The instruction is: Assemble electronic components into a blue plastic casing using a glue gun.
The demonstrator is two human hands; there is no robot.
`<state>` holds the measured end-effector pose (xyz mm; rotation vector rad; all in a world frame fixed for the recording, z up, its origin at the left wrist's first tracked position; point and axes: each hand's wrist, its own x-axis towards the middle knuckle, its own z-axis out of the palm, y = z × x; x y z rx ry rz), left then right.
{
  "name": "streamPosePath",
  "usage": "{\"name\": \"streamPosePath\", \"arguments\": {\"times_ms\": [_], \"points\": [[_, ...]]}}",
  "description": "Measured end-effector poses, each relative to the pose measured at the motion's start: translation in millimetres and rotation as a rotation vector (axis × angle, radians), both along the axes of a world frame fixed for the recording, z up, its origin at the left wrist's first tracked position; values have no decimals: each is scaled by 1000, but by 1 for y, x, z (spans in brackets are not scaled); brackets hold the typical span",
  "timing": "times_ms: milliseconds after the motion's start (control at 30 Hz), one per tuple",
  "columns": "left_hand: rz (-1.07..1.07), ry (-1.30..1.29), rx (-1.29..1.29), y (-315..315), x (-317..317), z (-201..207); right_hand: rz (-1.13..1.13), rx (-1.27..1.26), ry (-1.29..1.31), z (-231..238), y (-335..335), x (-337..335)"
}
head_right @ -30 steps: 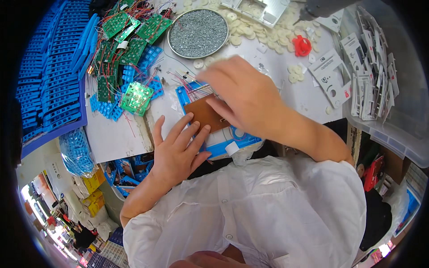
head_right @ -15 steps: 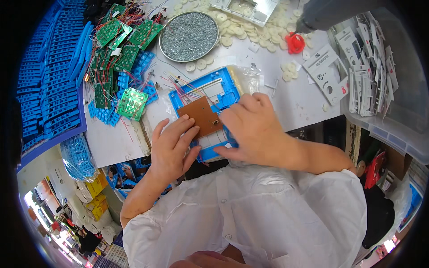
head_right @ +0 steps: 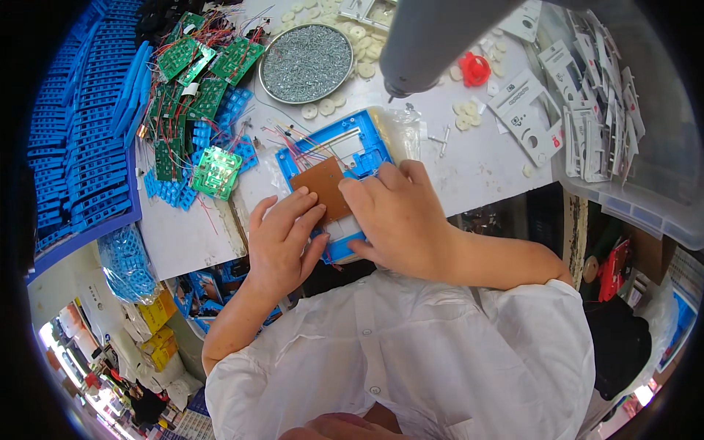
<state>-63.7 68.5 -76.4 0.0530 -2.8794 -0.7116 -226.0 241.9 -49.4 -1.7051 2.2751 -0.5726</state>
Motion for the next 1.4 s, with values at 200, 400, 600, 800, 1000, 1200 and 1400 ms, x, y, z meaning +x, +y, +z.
{"name": "streamPosePath", "arguments": {"times_ms": [200,400,600,800,1000,1200,1400], "points": [[-3,23,-63,0,1,-2,147,56,5,14,22,-4],[38,35,-77,5,-4,1,235,-64,-137,-7,29,-14],[105,128,-99,13,-12,-2,122,-132,-66,2,28,-40],[90,113,-142,13,-12,-1,122,-90,45,3,23,-52],[102,114,-148,14,-10,-4,224,-48,-3,17,29,-56],[95,121,-153,14,-11,-3,163,-156,18,21,22,-78],[92,128,-148,14,-11,-2,235,-133,211,9,10,-85]]}}
